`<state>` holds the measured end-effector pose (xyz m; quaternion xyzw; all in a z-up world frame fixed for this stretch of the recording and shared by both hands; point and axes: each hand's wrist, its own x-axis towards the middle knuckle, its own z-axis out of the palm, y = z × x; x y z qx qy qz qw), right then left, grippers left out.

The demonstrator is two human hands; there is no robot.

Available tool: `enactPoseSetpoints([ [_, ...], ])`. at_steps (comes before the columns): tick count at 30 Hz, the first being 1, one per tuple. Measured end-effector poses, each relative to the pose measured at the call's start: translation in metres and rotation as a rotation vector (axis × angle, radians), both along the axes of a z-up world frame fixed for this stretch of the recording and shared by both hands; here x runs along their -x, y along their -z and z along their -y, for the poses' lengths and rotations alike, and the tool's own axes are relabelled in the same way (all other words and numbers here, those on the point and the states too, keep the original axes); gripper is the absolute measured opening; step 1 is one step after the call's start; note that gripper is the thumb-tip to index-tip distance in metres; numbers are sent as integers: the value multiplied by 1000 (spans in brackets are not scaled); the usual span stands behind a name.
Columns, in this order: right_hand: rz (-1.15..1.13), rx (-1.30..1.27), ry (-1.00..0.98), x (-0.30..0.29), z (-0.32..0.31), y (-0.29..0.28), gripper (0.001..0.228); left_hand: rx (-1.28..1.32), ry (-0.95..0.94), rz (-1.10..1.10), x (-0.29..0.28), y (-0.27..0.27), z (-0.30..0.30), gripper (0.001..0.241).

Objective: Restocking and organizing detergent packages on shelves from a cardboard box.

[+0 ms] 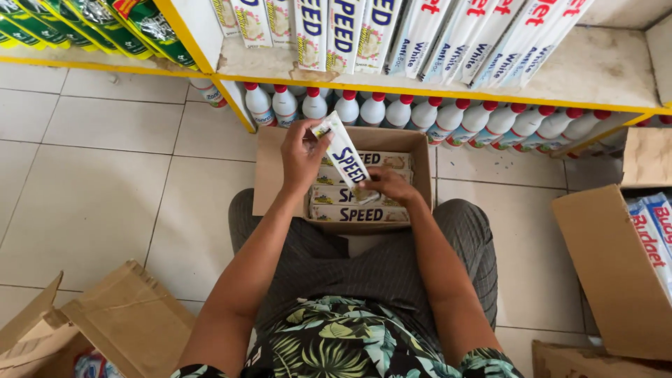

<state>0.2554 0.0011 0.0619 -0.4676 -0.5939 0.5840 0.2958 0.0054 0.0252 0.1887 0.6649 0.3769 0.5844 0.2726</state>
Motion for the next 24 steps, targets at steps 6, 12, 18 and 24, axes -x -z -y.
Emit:
enactPoseSetpoints([
  [6, -1, 48, -93, 10, -2, -8, 34, 2, 16, -76, -10, -13, 13, 19],
  [12, -46, -65, -34, 12, 4, -44, 24, -77, 56, -218, -22, -8, 30, 18],
  [18, -318, -299, 221, 17, 30, -139, 38, 29, 111, -209, -29, 5, 30, 21],
  [24, 32, -829, 114, 13, 41, -164, 18, 177, 336, -97, -26, -27, 40, 26],
])
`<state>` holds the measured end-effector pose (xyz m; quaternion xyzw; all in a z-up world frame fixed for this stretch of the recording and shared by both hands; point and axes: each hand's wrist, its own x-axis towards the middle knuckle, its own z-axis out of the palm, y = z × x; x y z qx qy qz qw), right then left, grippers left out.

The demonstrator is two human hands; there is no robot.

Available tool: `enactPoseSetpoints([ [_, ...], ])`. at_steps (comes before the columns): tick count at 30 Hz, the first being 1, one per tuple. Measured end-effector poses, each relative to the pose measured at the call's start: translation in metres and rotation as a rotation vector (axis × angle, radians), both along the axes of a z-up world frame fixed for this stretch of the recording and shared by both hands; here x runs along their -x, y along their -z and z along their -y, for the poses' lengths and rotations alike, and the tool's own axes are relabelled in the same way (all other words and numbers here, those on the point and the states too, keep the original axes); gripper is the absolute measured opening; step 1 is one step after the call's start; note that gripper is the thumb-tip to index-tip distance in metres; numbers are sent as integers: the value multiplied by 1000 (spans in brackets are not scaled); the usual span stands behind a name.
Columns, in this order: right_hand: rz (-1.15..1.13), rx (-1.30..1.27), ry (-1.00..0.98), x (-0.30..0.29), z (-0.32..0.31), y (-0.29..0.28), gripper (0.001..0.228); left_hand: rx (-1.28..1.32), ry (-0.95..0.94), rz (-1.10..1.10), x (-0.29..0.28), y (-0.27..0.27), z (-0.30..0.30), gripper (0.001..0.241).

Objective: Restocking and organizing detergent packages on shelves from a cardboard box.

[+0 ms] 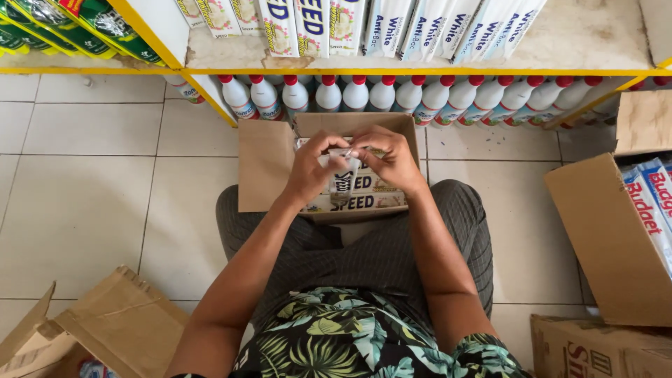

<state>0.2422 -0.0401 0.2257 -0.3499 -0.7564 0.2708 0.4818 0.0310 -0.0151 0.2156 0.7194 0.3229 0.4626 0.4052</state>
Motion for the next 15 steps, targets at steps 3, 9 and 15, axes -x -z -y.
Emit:
enactPoseSetpoints([
  [3, -97, 31, 13, -2, 1, 2, 11, -228, 96, 2, -1, -23, 9, 39],
  [9, -410, 280, 48, -12, 7, 20, 3, 104, -22, 18, 3, 8, 6, 30],
  [15, -219, 101, 5, -6, 22, -33, 16, 365, -43, 99, 3, 19, -1, 25],
])
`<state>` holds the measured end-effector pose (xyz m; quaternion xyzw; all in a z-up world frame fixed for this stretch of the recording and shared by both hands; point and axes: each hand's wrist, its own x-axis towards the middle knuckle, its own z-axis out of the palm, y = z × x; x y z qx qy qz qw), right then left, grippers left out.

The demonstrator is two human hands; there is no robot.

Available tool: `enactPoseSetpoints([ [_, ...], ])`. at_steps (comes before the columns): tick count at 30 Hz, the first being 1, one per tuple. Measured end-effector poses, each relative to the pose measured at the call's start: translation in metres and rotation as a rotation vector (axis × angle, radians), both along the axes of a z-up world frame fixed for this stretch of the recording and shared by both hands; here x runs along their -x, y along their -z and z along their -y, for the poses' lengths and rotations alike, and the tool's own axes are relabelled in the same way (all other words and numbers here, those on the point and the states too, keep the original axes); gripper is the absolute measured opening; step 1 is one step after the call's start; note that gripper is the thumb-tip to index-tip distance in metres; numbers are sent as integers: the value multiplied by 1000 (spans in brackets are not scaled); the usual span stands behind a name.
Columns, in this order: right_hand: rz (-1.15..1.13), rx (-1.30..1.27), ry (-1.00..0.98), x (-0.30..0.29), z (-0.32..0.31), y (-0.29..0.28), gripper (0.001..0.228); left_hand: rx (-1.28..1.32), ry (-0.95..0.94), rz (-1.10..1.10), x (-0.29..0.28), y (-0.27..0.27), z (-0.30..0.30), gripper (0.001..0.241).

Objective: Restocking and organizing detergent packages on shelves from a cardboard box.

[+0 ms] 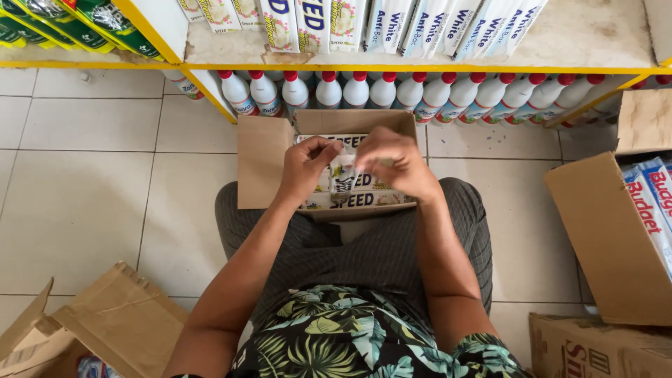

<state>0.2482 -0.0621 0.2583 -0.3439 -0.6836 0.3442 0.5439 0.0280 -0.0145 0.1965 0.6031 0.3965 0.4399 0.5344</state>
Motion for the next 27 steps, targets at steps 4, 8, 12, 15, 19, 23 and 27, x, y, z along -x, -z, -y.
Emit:
enactPoseSetpoints([
  [4, 346, -184, -123, 14, -2, -13, 27, 92, 11, 91, 3, 10, -6, 20],
  [8, 395, -125, -39, 18, -15, 15, 33, 128, -14, 79, 5, 10, -6, 23],
  [12, 291, 101, -18, 10, -31, 58, 28, -77, 73, 15, 12, 10, -6, 31],
  [15, 103, 173, -33, 7, -39, 98, 25, -201, 202, 32, 13, 29, -4, 37],
  [19, -96, 455, -138, 11, -47, 114, 31, -50, 103, 39, 12, 60, -15, 32],
  [23, 634, 563, -104, 7, -60, 152, 26, -72, -63, 102, 25, 67, -50, 23],
  [27, 352, 578, -241, 35, -86, 190, 39, -243, -228, 0, 61, -29, -78, 22],
])
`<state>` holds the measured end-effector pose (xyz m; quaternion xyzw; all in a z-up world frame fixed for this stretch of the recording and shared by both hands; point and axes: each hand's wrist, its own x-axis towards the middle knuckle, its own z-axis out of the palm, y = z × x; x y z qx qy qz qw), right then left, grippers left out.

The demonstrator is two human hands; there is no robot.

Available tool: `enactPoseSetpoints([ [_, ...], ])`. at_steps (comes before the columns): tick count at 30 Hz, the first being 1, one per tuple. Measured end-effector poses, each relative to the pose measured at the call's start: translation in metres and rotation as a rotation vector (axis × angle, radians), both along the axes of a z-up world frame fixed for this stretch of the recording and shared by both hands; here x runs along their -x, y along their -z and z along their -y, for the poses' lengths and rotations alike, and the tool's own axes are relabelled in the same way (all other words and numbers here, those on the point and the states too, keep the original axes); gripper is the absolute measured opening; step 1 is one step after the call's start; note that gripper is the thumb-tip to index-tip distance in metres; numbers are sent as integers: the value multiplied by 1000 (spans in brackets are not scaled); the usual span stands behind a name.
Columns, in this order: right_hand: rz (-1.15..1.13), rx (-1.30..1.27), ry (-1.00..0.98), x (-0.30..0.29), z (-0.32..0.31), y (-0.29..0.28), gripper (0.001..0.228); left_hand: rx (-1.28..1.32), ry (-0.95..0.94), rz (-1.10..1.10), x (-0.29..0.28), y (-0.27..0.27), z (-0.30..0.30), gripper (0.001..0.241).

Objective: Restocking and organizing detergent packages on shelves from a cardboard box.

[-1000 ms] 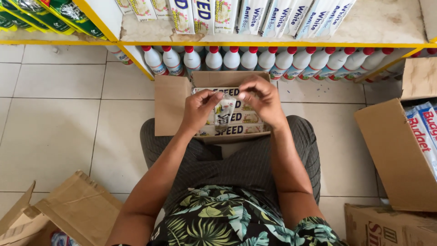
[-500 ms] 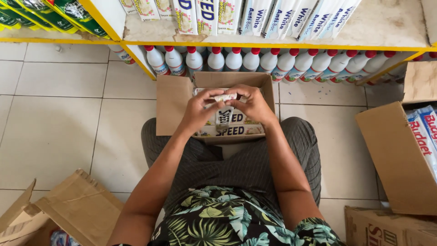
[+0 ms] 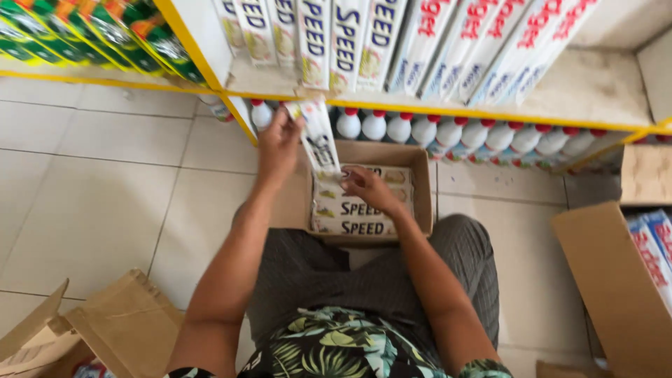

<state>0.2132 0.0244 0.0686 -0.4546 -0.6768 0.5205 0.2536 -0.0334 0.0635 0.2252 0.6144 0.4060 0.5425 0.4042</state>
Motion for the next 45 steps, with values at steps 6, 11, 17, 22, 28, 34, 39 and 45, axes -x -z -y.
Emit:
enactPoseSetpoints([
  [6, -519, -328, 108, 106, -73, -114, 80, -397, -82, 62, 40, -131, -11, 24],
  [11, -377, -563, 304, 179, -148, -178, 70, -627, -183, -71, 64, -170, -41, 21],
  [17, -341, -737, 432, 213, -216, -177, 27, -706, -419, -206, 75, -163, -106, 22],
  [22, -280, -762, 494, 218, -220, -188, 20, -742, -715, -381, 77, -147, -155, 24],
  [28, -206, -809, 574, 228, -228, -187, 16, -703, -780, -380, 70, -147, -175, 36],
  [34, -224, -845, 689, 235, -230, -180, 23, -576, -871, -598, 65, -144, -154, 27],
  [39, -278, -862, 695, 239, -224, -177, 26, -273, -844, -724, 68, -83, -148, 19],
  [45, -312, -851, 634, 231, -215, -176, 26, -349, -786, -434, 64, -40, -145, 31],
])
